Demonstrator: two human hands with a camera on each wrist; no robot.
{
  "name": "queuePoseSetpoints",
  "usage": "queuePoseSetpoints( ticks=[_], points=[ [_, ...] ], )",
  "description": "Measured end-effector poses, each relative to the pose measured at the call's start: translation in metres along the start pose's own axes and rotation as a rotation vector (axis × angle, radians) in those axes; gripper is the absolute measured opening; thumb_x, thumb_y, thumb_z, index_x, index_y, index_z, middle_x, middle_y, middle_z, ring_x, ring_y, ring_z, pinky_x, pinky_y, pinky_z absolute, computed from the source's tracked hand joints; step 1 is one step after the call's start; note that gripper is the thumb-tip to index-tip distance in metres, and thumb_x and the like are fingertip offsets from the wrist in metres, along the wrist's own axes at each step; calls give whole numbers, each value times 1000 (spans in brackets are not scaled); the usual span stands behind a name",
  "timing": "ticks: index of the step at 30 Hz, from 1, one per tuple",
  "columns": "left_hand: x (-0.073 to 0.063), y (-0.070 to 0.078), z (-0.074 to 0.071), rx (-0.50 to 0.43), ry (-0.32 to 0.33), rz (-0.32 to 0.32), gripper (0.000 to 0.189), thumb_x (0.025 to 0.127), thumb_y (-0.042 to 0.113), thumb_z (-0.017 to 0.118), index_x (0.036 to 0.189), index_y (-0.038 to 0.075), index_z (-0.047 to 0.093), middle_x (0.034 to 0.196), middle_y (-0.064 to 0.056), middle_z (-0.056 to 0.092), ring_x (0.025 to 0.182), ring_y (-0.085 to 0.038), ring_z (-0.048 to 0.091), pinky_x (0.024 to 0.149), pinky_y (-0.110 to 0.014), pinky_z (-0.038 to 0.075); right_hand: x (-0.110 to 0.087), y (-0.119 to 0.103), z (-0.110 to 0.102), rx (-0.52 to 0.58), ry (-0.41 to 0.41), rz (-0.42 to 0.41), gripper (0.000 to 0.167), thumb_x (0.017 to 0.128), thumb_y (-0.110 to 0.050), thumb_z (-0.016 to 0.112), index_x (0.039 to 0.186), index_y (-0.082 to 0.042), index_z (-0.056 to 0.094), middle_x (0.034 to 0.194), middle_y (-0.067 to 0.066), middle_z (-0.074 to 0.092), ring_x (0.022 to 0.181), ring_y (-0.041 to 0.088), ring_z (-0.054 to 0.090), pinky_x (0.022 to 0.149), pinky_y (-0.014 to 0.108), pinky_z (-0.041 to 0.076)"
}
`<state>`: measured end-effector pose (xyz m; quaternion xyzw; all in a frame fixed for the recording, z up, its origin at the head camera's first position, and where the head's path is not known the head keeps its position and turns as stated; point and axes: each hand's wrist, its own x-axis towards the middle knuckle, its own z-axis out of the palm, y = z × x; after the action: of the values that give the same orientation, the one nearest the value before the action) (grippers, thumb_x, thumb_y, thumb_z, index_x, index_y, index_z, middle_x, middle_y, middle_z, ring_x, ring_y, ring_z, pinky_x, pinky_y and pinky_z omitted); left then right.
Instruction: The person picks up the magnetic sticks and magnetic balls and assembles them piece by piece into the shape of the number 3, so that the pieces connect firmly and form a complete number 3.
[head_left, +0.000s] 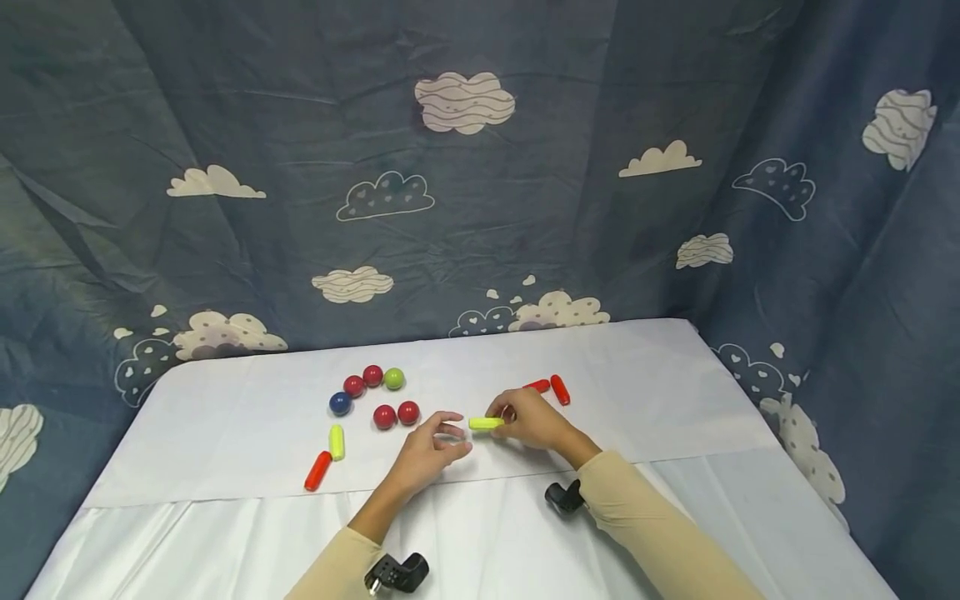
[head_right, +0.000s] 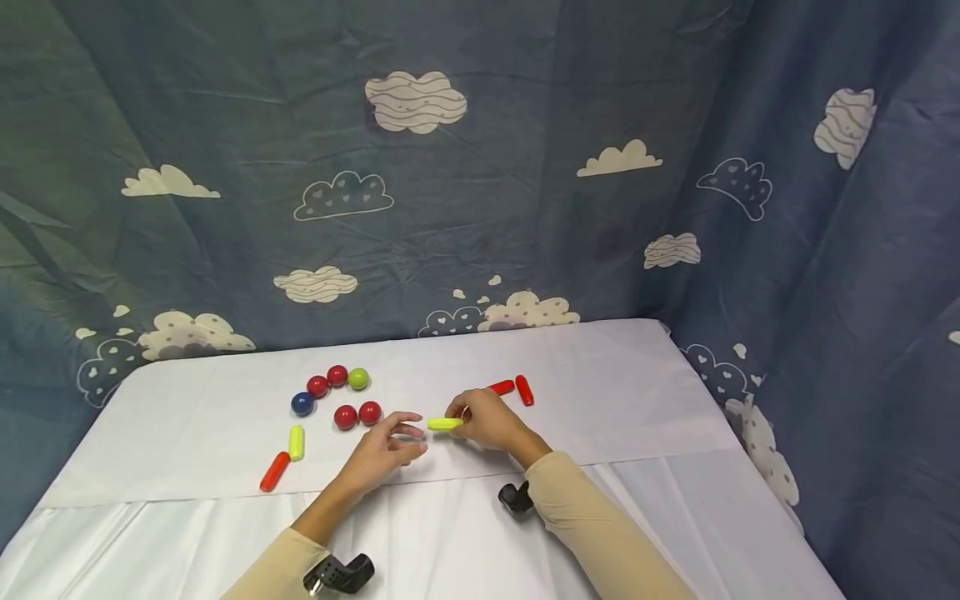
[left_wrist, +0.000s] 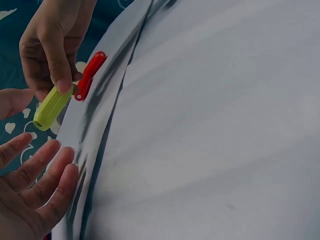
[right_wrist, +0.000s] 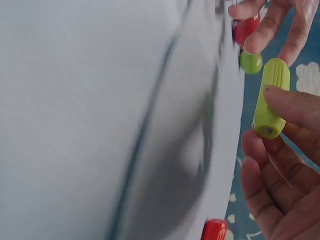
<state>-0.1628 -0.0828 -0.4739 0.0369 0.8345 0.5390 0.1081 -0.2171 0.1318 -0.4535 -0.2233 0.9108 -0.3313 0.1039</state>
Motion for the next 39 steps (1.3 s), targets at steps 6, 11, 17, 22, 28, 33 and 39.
queuePoseSetpoints(
  ticks=[6, 11, 17, 22, 28, 33, 39],
  points=[
    [-19, -4, -5, -10, -51, 22, 45, 96, 15, 75, 136, 0, 62, 111, -14, 76, 84, -14, 69, 71, -27, 52, -19, -6, 10, 75, -36, -83, 18, 86, -2, 84, 103, -2, 79, 91, 5, 73, 77, 7, 55, 71, 19, 48],
    [-31, -8, -9, -40, -106, 32, 44, 96, 15, 76, 134, -2, 62, 98, -9, 75, 76, -11, 66, 67, -25, 51, -32, -10, 21, 105, -60, -147, 17, 85, 0, 85, 100, -2, 78, 87, 4, 72, 74, 0, 52, 68, 18, 49],
    [-45, -14, -11, -68, -172, 11, 37, 97, 15, 74, 128, -3, 65, 88, -4, 74, 74, -10, 66, 68, -22, 55, -45, -14, 34, 178, -111, -159, 16, 84, 2, 84, 99, 0, 77, 86, 2, 70, 73, -3, 52, 67, 17, 49],
    [-56, -19, -12, -63, -183, 0, 34, 97, 16, 74, 124, -4, 68, 86, -5, 75, 72, -10, 64, 66, -21, 52, -53, -20, 42, 209, -131, -168, 17, 84, 2, 86, 98, -1, 77, 86, 1, 70, 74, -5, 52, 67, 17, 49],
    [-66, -23, -11, -77, -188, -7, 28, 96, 14, 75, 115, -5, 71, 83, -4, 75, 68, -10, 61, 61, -20, 49, -61, -28, 47, 243, -153, -164, 17, 83, 3, 86, 98, -1, 78, 86, 1, 70, 74, -4, 53, 66, 17, 50],
    [-73, -24, -10, -90, -208, -11, 25, 95, 11, 76, 112, -7, 73, 82, -2, 74, 65, -8, 60, 59, -19, 48, -65, -34, 51, 270, -163, -166, 18, 82, 4, 86, 97, -1, 78, 86, 2, 71, 73, -4, 53, 65, 17, 50],
    [-80, -29, -14, -96, -265, -26, 24, 94, 8, 76, 111, -9, 74, 79, 2, 71, 65, -6, 58, 58, -16, 46, -67, -39, 56, 290, -186, -182, 17, 82, 5, 86, 97, 0, 78, 88, 4, 72, 73, -4, 54, 66, 16, 50]
  ],
)
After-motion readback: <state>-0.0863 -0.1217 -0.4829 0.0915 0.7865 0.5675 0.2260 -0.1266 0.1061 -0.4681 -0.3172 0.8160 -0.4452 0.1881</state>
